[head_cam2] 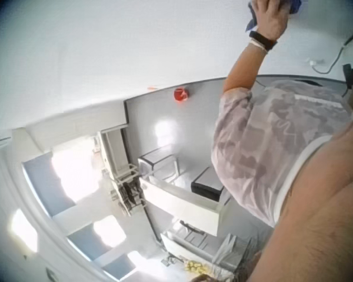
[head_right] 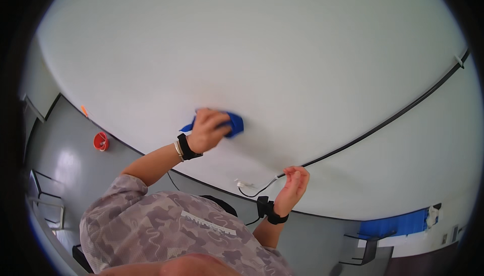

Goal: Clean the wall using a blue cloth and a bucket.

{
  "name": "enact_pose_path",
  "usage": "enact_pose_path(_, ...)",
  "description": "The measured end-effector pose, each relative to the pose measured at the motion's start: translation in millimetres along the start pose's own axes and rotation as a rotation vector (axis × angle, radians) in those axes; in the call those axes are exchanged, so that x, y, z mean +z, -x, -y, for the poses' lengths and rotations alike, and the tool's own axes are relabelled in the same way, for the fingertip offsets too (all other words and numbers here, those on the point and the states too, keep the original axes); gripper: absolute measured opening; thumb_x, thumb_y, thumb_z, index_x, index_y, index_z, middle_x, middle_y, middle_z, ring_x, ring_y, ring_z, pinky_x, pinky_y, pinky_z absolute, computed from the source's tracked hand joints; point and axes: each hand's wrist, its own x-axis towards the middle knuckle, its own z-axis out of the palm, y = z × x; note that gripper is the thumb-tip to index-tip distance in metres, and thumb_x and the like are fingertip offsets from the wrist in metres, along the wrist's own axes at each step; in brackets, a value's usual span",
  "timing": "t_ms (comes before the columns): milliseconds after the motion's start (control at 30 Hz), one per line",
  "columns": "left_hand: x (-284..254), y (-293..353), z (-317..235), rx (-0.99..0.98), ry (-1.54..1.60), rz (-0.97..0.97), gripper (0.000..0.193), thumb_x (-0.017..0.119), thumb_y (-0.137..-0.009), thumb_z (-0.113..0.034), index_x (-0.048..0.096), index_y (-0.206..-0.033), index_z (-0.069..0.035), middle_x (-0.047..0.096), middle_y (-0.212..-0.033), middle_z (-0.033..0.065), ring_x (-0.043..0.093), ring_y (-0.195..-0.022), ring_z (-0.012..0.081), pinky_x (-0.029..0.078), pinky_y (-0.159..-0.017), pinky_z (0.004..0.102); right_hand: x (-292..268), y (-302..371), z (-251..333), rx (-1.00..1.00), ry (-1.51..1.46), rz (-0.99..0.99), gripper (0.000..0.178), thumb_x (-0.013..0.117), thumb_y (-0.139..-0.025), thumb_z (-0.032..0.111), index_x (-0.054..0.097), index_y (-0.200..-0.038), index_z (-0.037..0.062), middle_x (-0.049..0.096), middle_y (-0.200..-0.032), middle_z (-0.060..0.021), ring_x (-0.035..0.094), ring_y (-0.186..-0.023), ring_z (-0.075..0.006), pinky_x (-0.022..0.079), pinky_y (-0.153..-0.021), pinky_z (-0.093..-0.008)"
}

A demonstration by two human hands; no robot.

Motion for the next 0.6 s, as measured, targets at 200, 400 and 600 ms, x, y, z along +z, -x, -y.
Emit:
enact_pose_path(200,-18,11,13,0.099,0.006,0.117,0.025,0.068,-0.063,-0.007,0.071,-0.086,-0.016,0.06,-0.115,0.0012,0.052,-0.105,0.0224,0.039,-0.088,0.0395,-24,0,-17,-0.013,0.037,0.01,0.02,0.044,-0.101,0.022,0.052,-0.102,0.0041,0.057,-0.086,-0.0062,0.054,-0.077,-0.0138,0.044,-0.072,-0.0276)
enact_pose_path(400,-68,-96,51,0.09,-0.339,-0.245,0.028,0.065,-0.066,-0.006,0.069,-0.092,-0.016,0.061,-0.117,0.001,0.054,-0.105,0.0236,0.039,-0.086,0.0384,-26,-3,-26,0.053,0.038,0.1,0.021,0.041,-0.101,0.021,0.052,-0.103,0.003,0.059,-0.086,-0.0073,0.055,-0.073,-0.0148,0.044,-0.07,-0.0276)
enact_pose_path(600,-55,-109,30,-0.117,-0.307,-0.421,0.039,0.058,-0.067,0.007,0.066,-0.103,-0.002,0.057,-0.119,0.0142,0.05,-0.107,0.0351,0.042,-0.092,0.0403,-43,-21,-39,0.095,0.035,0.175,0.023,0.042,-0.102,0.023,0.053,-0.103,0.0036,0.06,-0.086,-0.0067,0.057,-0.075,-0.0149,0.046,-0.072,-0.0285)
